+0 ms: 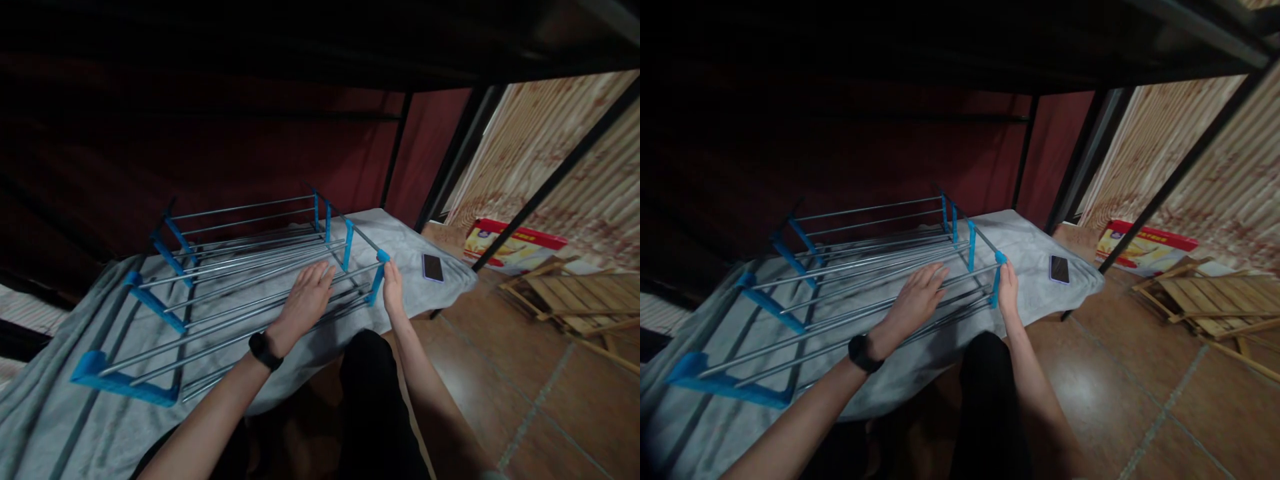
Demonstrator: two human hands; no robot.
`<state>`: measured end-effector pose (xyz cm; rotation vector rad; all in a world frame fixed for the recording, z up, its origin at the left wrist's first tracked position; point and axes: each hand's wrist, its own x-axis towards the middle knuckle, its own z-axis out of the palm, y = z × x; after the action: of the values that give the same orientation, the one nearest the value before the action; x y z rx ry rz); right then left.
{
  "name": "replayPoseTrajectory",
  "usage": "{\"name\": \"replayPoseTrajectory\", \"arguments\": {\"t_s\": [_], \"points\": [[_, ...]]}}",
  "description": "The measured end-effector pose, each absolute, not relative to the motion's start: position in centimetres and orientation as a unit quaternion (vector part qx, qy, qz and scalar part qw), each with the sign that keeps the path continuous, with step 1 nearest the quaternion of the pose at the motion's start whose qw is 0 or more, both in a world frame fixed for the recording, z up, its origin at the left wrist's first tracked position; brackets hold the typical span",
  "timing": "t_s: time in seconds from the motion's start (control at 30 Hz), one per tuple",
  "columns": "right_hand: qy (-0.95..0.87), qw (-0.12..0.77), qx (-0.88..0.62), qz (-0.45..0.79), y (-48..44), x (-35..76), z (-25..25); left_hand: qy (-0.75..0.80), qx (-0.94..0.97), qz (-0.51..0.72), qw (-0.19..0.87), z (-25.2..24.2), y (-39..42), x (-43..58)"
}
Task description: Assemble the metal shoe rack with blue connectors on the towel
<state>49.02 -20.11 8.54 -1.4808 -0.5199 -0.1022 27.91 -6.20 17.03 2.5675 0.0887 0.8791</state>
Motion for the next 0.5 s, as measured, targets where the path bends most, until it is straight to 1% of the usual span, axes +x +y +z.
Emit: {"name": "replayPoseTrajectory", "arguments": {"t_s": [0.1, 0.23, 0.37, 0.43, 0.5], "points": [[-0.241, 0.706, -0.665, -0.023, -20.9, 50.0, 7.5, 0.006, 0.930, 0.309, 0.196, 15.3, -7.9, 27.2], [-0.171, 0.744, -0.646, 0.019, -21.8, 50.7, 4.5, -0.027, 0.962, 0.230, 0.145, 10.4, -10.0, 23.3], [-0.096, 0.776, -0.618, 0.078, -21.4, 49.9, 1.1, 0.047, 0.975, 0.187, 0.109, 5.4, -9.9, 20.7], [-0.093, 0.779, -0.614, 0.090, -21.0, 49.3, 0.0, 0.076, 0.975, 0.183, 0.102, 4.4, -9.5, 20.4], [-0.095, 0.767, -0.628, 0.091, -20.5, 48.8, -0.5, 0.076, 0.977, 0.178, 0.085, 4.5, -9.6, 20.9]]}}
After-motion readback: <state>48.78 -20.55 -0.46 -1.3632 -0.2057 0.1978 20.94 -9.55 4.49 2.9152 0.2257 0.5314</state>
